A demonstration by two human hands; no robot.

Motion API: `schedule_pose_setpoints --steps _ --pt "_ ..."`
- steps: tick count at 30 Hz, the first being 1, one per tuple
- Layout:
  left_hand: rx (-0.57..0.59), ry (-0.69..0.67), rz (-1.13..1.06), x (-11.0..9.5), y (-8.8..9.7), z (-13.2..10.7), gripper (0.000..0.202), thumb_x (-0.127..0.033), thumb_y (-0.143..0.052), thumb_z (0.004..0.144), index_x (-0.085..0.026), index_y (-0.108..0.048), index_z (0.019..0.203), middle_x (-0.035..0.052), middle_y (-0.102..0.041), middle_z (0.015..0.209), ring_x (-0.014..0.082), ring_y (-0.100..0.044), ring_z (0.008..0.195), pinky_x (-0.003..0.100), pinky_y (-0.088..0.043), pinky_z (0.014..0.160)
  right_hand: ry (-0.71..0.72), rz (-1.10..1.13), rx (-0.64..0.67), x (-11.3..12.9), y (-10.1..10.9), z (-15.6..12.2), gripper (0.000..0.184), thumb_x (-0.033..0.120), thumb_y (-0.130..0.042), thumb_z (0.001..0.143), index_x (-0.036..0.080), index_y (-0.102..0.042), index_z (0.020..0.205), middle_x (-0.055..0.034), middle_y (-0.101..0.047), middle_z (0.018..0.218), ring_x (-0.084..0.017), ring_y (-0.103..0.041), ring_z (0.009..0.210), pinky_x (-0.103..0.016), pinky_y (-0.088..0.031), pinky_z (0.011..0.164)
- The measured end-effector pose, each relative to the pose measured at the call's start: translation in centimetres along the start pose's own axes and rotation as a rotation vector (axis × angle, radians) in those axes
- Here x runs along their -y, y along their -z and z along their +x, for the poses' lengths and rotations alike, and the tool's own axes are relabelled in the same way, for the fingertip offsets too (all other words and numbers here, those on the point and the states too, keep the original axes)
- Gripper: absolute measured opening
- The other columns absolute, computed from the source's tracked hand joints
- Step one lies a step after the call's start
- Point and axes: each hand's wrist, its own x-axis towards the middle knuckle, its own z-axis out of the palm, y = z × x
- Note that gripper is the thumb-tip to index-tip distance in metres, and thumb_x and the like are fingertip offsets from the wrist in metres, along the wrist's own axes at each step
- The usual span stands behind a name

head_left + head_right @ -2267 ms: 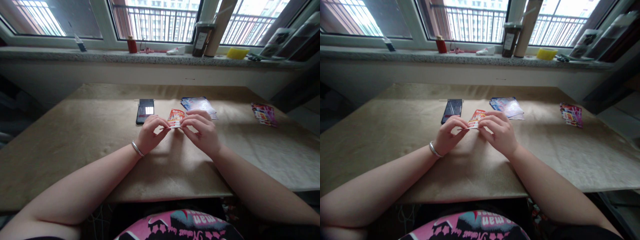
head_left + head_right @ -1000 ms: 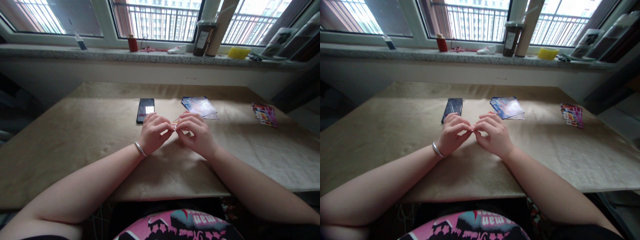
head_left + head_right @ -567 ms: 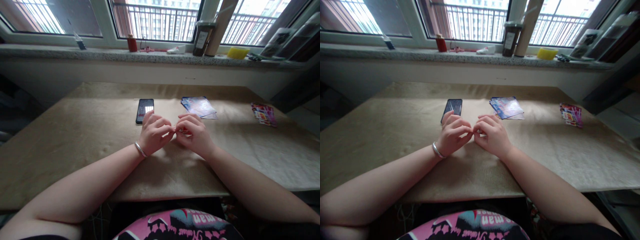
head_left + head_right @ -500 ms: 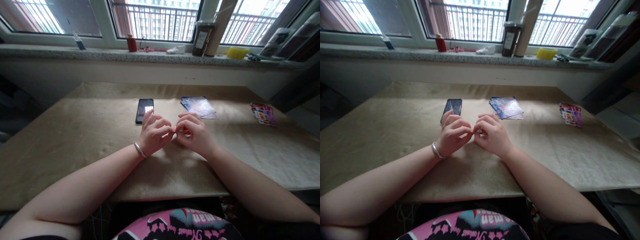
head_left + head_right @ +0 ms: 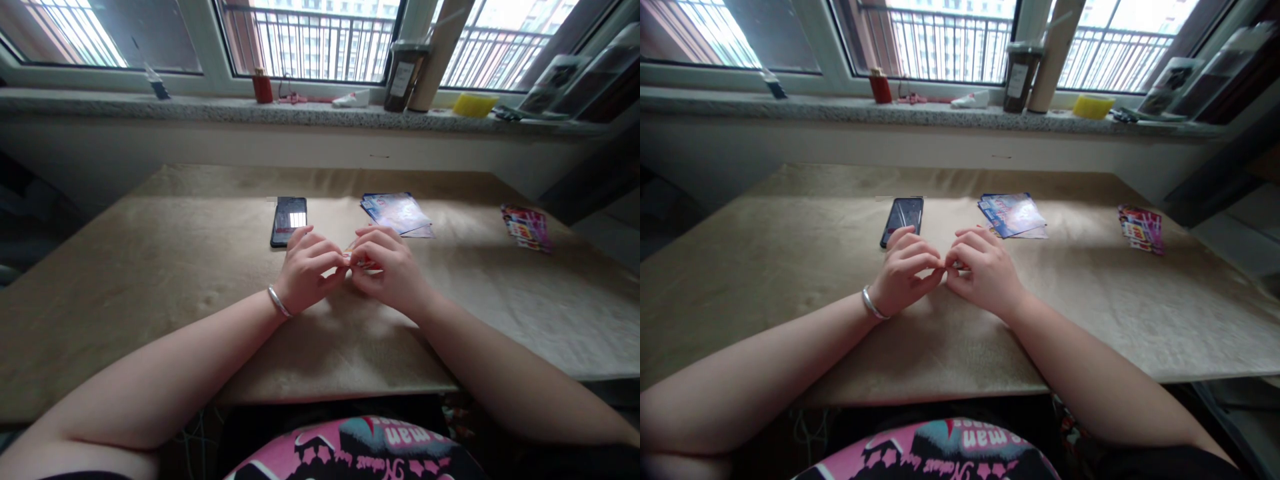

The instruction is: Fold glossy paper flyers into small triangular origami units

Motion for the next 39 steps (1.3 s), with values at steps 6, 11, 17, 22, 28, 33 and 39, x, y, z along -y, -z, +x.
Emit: schedule_pose_setpoints --steps 6,11,17,22,28,33,39 --pt "-0.008 -0.033 -0.084 0.2 -0.1 -0.1 0.009 -0.022 -0.060 0.080 -0.024 -0.062 0.071 -0.0056 -0.068 0.074 0.0120 -0.057 0.073 0.039 -0.036 0.098 0.031 0.007 0.013 0.1 0.3 0.1 0.011 0.012 -0.058 0.070 0.023 -0.056 0.073 -0.0028 -0.063 0.083 -0.022 -0.057 0.101 -0.039 -0.047 0.089" --pt "-0.016 0.004 -0.097 0.3 -0.3 -0.1 0.011 -0.022 -0.060 0.079 -0.024 -0.061 0.068 -0.0057 -0.067 0.072 0.0116 -0.057 0.072 0.038 -0.036 0.096 0.016 0.020 0.011 -0.4 0.4 0.1 0.012 0.011 -0.059 0.068 0.023 -0.057 0.072 -0.0025 -0.063 0.082 -0.023 -0.057 0.101 -0.040 -0.047 0.089" --pt "-0.032 0.019 -0.116 0.3 -0.3 -0.1 0.011 -0.020 -0.060 0.077 -0.023 -0.060 0.067 -0.0046 -0.067 0.072 0.0123 -0.056 0.071 0.038 -0.038 0.094 0.020 0.009 0.011 -0.7 0.7 0.0 0.011 0.012 -0.060 0.069 0.022 -0.058 0.072 -0.0029 -0.063 0.082 -0.022 -0.057 0.099 -0.039 -0.047 0.090" --pt "-0.042 0.047 -0.103 0.4 -0.3 -0.2 0.010 -0.021 -0.059 0.077 -0.022 -0.060 0.067 -0.0037 -0.066 0.072 0.0131 -0.056 0.072 0.039 -0.039 0.093 0.014 -0.038 0.008 -1.1 0.9 0.0 0.011 0.012 -0.060 0.069 0.022 -0.059 0.072 -0.0035 -0.064 0.084 -0.023 -0.057 0.099 -0.039 -0.047 0.089" --pt "-0.040 0.063 -0.091 0.7 -0.4 -0.4 0.009 -0.022 -0.059 0.077 -0.023 -0.060 0.068 -0.0040 -0.066 0.073 0.0133 -0.056 0.074 0.039 -0.038 0.094 0.005 -0.054 0.021 -1.5 1.0 -0.1 0.011 0.012 -0.060 0.069 0.023 -0.060 0.073 -0.0035 -0.064 0.085 -0.023 -0.056 0.100 -0.039 -0.047 0.089" --pt "-0.029 0.061 -0.073 0.7 -0.4 -0.4 0.009 -0.024 -0.058 0.078 -0.024 -0.060 0.069 -0.0040 -0.065 0.073 0.0132 -0.056 0.074 0.038 -0.038 0.095 0.009 -0.061 0.016 -1.8 1.2 -0.2 0.013 0.013 -0.060 0.069 0.024 -0.061 0.075 -0.0024 -0.064 0.085 -0.023 -0.056 0.100 -0.040 -0.048 0.087" --pt "-0.042 0.050 -0.068 0.8 -0.5 -0.5 0.009 -0.022 -0.058 0.078 -0.024 -0.060 0.070 -0.0038 -0.065 0.073 0.0131 -0.055 0.074 0.038 -0.038 0.094 0.036 -0.088 0.005 -1.9 1.3 -0.2 0.011 0.014 -0.061 0.070 0.023 -0.062 0.076 -0.0031 -0.064 0.086 -0.023 -0.057 0.099 -0.039 -0.047 0.087"
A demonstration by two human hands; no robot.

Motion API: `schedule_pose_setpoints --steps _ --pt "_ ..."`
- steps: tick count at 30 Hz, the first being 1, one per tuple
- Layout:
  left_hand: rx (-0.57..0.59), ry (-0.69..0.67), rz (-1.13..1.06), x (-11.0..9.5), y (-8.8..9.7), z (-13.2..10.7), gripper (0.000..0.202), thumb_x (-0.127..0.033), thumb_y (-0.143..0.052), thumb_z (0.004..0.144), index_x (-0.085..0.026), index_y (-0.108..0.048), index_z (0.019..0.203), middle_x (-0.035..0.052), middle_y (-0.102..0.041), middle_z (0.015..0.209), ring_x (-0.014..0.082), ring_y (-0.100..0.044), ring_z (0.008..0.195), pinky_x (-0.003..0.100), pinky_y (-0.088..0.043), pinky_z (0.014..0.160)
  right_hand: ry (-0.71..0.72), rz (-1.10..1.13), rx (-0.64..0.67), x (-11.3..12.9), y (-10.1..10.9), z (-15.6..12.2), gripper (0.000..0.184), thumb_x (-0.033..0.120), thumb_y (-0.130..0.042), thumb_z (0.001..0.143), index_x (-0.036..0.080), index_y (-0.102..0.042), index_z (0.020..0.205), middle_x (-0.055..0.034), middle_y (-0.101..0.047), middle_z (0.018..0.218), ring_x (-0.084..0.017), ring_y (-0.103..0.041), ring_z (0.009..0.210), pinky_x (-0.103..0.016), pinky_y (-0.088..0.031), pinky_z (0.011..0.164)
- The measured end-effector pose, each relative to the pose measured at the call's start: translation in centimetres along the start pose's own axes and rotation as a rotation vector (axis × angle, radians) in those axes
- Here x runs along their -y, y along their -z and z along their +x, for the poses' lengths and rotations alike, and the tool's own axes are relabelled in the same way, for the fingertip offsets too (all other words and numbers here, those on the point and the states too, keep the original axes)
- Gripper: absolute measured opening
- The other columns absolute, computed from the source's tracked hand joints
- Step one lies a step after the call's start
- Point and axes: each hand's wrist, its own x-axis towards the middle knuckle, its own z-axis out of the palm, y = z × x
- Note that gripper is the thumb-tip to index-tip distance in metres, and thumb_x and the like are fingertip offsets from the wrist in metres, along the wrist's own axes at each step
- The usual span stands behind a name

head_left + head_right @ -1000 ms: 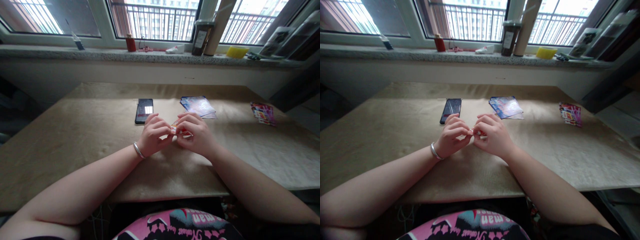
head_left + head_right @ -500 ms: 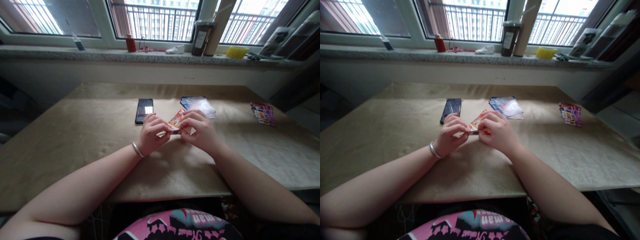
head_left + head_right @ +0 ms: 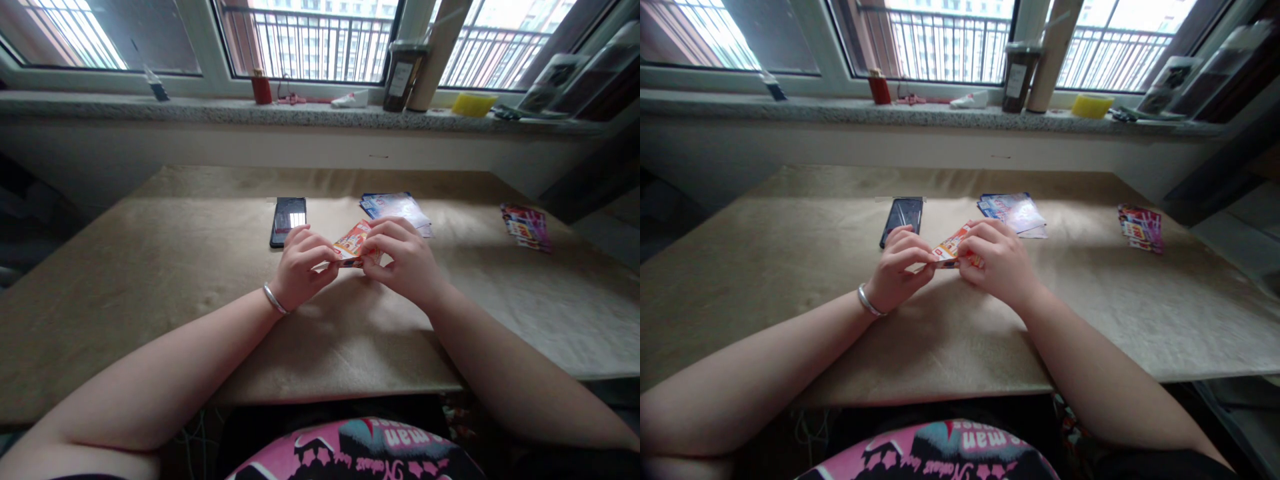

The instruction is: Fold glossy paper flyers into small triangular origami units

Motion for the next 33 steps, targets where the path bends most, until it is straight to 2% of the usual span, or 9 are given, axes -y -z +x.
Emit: schedule_pose_setpoints --steps 6,13,21,28,33 --pt "-0.001 0.006 -0.023 0.20 -0.04 -0.04 0.006 -0.022 -0.059 0.079 -0.021 -0.059 0.073 -0.0013 -0.065 0.076 0.0139 -0.056 0.074 0.037 -0.041 0.091 0.015 -0.026 0.001 0.13 -0.06 0.01 0.009 0.015 -0.059 0.075 0.024 -0.061 0.076 -0.0027 -0.064 0.086 -0.022 -0.057 0.100 -0.038 -0.047 0.087" --pt "0.048 0.027 -0.004 0.27 0.02 0.15 0.016 -0.034 -0.060 0.083 -0.021 -0.060 0.074 0.0006 -0.067 0.078 0.0146 -0.057 0.073 0.035 -0.042 0.086 0.019 -0.034 -0.012 0.35 -0.08 -0.13 0.008 0.016 -0.058 0.078 0.023 -0.062 0.078 -0.0045 -0.064 0.087 -0.023 -0.057 0.100 -0.040 -0.047 0.089" --pt "0.026 0.020 -0.005 0.62 0.08 -0.20 0.013 -0.029 -0.061 0.083 -0.021 -0.061 0.073 0.0002 -0.067 0.077 0.0146 -0.057 0.075 0.036 -0.042 0.088 -0.074 0.050 -0.131 0.26 -0.09 -0.08 0.011 0.015 -0.059 0.077 0.025 -0.063 0.079 -0.0037 -0.064 0.085 -0.023 -0.059 0.094 -0.043 -0.047 0.087" --pt "0.019 0.007 0.019 0.45 -0.09 -0.08 0.013 -0.030 -0.060 0.084 -0.022 -0.060 0.074 -0.0009 -0.066 0.077 0.0139 -0.056 0.074 0.036 -0.041 0.090 0.024 0.064 -0.068 0.65 -0.01 0.00 0.010 0.016 -0.061 0.075 0.025 -0.064 0.079 -0.0035 -0.064 0.086 -0.023 -0.057 0.099 -0.042 -0.047 0.089" --pt "0.015 0.020 0.031 0.33 0.00 0.05 0.016 -0.032 -0.058 0.085 -0.022 -0.060 0.073 -0.0010 -0.066 0.076 0.0137 -0.056 0.074 0.034 -0.041 0.088 0.017 0.058 -0.037 0.65 0.00 0.04 0.010 0.017 -0.061 0.076 0.026 -0.065 0.078 -0.0030 -0.064 0.086 -0.023 -0.056 0.100 -0.043 -0.047 0.089"
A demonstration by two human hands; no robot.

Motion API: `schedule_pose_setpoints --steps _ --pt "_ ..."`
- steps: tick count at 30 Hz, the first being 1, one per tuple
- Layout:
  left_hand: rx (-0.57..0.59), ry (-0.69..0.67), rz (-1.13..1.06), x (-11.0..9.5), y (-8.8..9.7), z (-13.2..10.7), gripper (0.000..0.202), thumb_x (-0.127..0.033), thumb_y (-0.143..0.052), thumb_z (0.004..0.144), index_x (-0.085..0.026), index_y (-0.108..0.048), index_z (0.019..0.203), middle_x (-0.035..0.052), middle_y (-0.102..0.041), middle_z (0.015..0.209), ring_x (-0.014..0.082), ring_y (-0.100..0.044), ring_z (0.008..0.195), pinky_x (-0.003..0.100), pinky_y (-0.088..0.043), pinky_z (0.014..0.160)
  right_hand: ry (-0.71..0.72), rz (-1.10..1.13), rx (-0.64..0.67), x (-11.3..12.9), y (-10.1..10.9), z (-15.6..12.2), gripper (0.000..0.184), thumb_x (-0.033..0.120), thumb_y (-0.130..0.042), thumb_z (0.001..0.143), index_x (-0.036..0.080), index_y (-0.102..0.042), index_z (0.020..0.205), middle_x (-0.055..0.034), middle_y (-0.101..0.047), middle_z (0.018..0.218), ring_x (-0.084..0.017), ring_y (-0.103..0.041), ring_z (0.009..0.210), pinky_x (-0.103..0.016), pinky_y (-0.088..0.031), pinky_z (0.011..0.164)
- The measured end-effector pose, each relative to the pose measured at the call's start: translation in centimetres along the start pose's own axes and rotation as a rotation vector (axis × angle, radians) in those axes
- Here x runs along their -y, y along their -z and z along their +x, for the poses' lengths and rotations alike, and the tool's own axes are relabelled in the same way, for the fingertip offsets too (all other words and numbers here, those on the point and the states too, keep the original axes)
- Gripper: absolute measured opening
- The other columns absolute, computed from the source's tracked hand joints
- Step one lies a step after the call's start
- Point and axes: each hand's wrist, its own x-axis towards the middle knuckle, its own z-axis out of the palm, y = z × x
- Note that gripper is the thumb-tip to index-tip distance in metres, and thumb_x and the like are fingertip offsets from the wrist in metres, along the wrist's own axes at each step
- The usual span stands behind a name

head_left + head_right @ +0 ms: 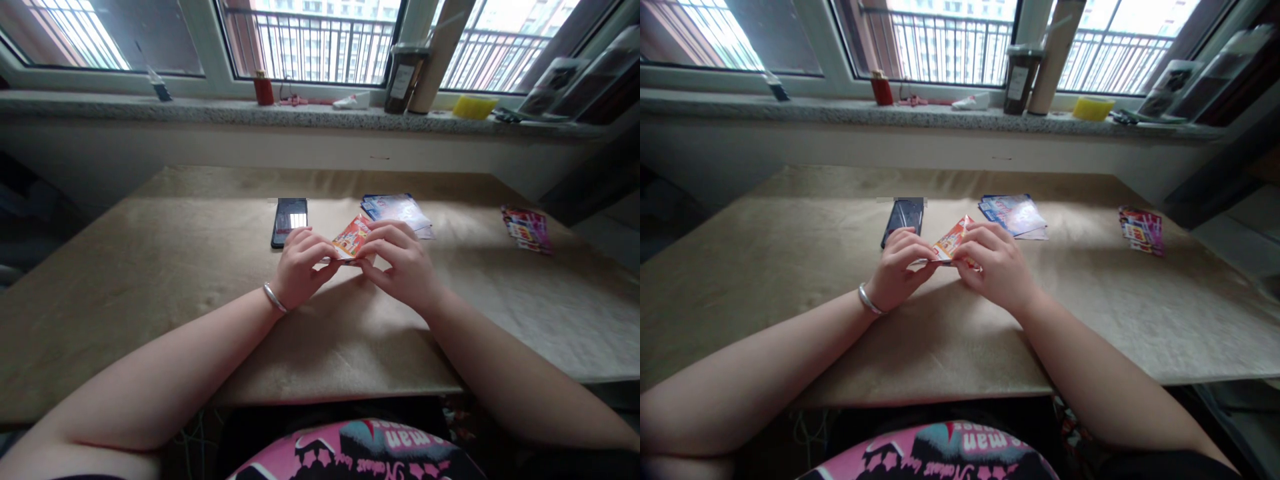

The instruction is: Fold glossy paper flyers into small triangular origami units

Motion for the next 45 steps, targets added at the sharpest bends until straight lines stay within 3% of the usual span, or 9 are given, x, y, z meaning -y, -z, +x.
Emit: schedule_pose_setpoints --steps 6,16,20,27,34,41,45 --pt "0.040 -0.079 0.051 0.0 0.1 0.2 0.014 -0.035 -0.063 0.084 -0.024 -0.062 0.075 -0.0039 -0.068 0.078 0.0123 -0.057 0.074 0.034 -0.038 0.093 0.036 -0.014 0.028 -0.3 -0.4 -0.1 0.009 0.017 -0.062 0.077 0.026 -0.064 0.075 -0.0009 -0.066 0.084 -0.022 -0.057 0.100 -0.041 -0.048 0.089" --pt "0.022 -0.135 0.160 0.7 0.6 0.4 0.009 -0.026 -0.060 0.083 -0.023 -0.063 0.075 -0.0022 -0.067 0.076 0.0129 -0.058 0.071 0.032 -0.043 0.085 0.064 -0.056 -0.017 -0.3 -0.2 0.1 0.011 0.014 -0.060 0.074 0.024 -0.062 0.075 -0.0021 -0.065 0.082 -0.022 -0.057 0.099 -0.040 -0.048 0.089" --pt "0.075 -0.080 0.194 2.1 0.6 0.1 0.011 -0.027 -0.059 0.084 -0.020 -0.064 0.077 0.0008 -0.065 0.079 0.0130 -0.057 0.070 0.025 -0.045 0.068 0.047 -0.064 -0.062 -0.4 -0.3 0.0 0.012 0.012 -0.061 0.074 0.023 -0.061 0.073 -0.0032 -0.064 0.081 -0.022 -0.057 0.098 -0.039 -0.049 0.089" --pt "0.100 0.042 0.143 3.1 0.5 -0.4 0.015 -0.028 -0.057 0.086 -0.019 -0.065 0.079 0.0021 -0.065 0.084 0.0132 -0.060 0.077 0.023 -0.047 0.070 0.055 -0.089 -0.059 -0.5 -0.3 0.0 0.012 0.012 -0.059 0.075 0.024 -0.060 0.074 -0.0022 -0.064 0.081 -0.021 -0.058 0.096 -0.038 -0.049 0.088" --pt "0.142 0.165 0.199 2.7 1.2 -0.3 0.018 -0.032 -0.054 0.089 -0.020 -0.067 0.085 0.0009 -0.067 0.079 0.0125 -0.061 0.071 0.021 -0.044 0.060 0.057 -0.055 -0.050 -0.9 -0.1 0.1 0.012 0.013 -0.059 0.075 0.025 -0.060 0.074 -0.0016 -0.065 0.083 -0.021 -0.058 0.097 -0.039 -0.048 0.088" --pt "0.030 0.370 -0.200 2.5 0.7 -0.6 0.019 -0.029 -0.050 0.091 -0.019 -0.065 0.098 0.0007 -0.069 0.081 0.0081 -0.063 0.065 0.016 -0.048 0.056 0.090 -0.014 -0.017 -1.0 0.1 0.0 0.008 0.015 -0.061 0.077 0.024 -0.061 0.075 -0.0020 -0.065 0.083 -0.020 -0.059 0.095 -0.038 -0.047 0.088" --pt "-0.050 0.403 -0.398 2.2 0.5 -0.5 0.019 -0.029 -0.050 0.091 -0.016 -0.062 0.097 0.0037 -0.067 0.089 0.0084 -0.064 0.069 0.017 -0.052 0.061 0.095 -0.005 0.029 -1.0 0.1 0.0 0.007 0.018 -0.063 0.079 0.023 -0.064 0.075 -0.0027 -0.064 0.083 -0.019 -0.058 0.093 -0.037 -0.047 0.086"
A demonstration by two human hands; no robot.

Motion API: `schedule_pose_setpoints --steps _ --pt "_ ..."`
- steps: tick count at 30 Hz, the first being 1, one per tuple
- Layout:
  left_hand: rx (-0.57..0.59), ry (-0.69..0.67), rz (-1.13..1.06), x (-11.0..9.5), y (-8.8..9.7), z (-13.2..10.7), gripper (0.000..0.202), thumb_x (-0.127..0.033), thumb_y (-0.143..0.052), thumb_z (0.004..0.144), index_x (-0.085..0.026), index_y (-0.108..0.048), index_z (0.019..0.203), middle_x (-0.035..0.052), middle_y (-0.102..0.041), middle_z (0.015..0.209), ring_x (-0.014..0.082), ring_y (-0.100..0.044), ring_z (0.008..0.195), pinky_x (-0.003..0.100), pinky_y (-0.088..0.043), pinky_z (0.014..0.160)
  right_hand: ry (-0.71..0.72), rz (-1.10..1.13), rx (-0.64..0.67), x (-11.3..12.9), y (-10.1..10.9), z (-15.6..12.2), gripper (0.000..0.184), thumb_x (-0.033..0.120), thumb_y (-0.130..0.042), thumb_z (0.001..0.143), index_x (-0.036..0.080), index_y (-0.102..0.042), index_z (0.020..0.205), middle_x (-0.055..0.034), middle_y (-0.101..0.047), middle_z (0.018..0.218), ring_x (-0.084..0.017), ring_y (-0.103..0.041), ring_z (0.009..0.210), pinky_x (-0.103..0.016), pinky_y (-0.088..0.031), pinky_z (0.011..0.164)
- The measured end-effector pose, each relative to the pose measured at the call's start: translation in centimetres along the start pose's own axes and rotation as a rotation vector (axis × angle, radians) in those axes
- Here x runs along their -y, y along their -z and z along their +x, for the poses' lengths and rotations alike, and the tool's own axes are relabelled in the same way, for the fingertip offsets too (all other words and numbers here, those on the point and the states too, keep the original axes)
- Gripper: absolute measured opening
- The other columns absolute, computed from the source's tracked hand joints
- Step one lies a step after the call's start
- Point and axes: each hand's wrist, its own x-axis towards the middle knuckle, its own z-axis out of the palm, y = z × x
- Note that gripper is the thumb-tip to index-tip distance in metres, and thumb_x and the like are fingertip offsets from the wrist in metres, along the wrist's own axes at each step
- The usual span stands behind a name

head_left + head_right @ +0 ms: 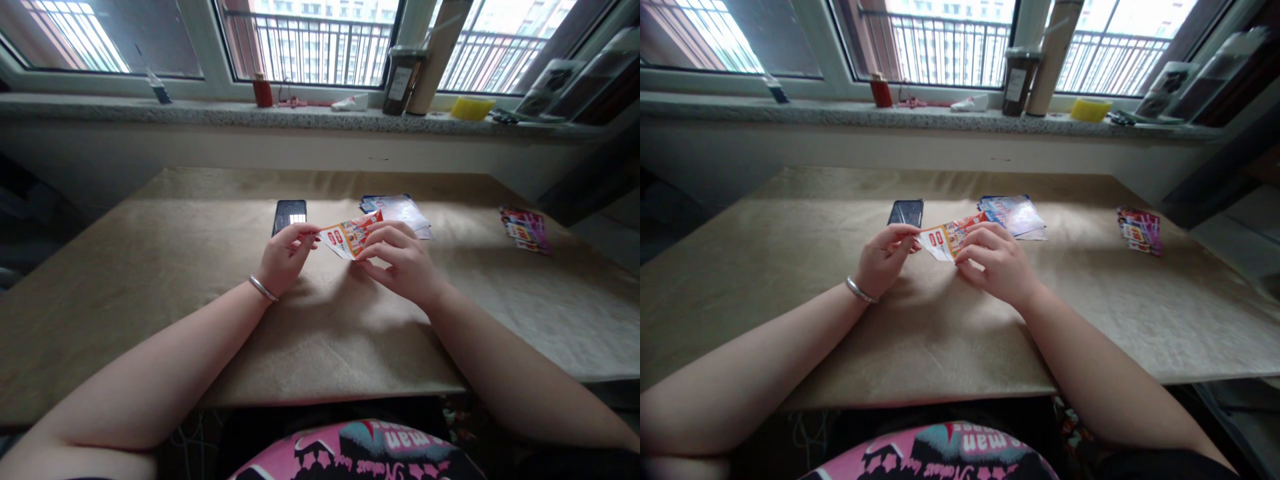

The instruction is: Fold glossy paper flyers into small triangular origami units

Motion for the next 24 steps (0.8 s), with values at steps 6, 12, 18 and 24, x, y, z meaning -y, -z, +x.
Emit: schedule_pose_setpoints --steps 6,12,18,24 --pt "0.000 -0.020 0.024 -0.5 0.0 -0.1 0.020 -0.033 -0.054 0.089 -0.016 -0.061 0.094 0.0032 -0.065 0.087 0.0085 -0.062 0.068 0.017 -0.051 0.059 0.008 -0.020 0.068 -0.1 -0.3 -0.1 0.008 0.021 -0.062 0.081 0.025 -0.067 0.076 -0.0021 -0.066 0.087 -0.019 -0.057 0.094 -0.037 -0.047 0.087" --pt "-0.033 -0.150 0.211 -0.9 -0.1 -0.1 0.008 -0.018 -0.055 0.084 -0.016 -0.062 0.089 0.0006 -0.063 0.081 0.0081 -0.060 0.070 0.014 -0.048 0.054 -0.029 -0.057 0.119 -0.1 -0.5 -0.3 0.009 0.023 -0.060 0.083 0.025 -0.068 0.080 -0.0026 -0.066 0.092 -0.019 -0.055 0.094 -0.036 -0.046 0.085" --pt "0.067 -0.319 0.423 -0.7 -0.1 -0.4 0.015 -0.021 -0.054 0.085 -0.019 -0.060 0.099 0.0013 -0.066 0.085 0.0109 -0.061 0.073 0.022 -0.051 0.067 -0.181 -0.086 0.070 -0.2 -0.9 -0.7 0.010 0.024 -0.059 0.083 0.024 -0.068 0.088 -0.0050 -0.065 0.094 -0.020 -0.057 0.089 -0.036 -0.048 0.080" --pt "0.129 -0.398 0.480 -0.9 0.0 -0.5 0.019 -0.021 -0.053 0.084 -0.018 -0.058 0.102 0.0023 -0.067 0.084 0.0130 -0.062 0.073 0.025 -0.051 0.069 -0.273 -0.078 0.104 -0.5 -1.2 -0.8 0.005 0.024 -0.061 0.081 0.023 -0.066 0.084 -0.0046 -0.065 0.092 -0.020 -0.057 0.085 -0.034 -0.046 0.077"
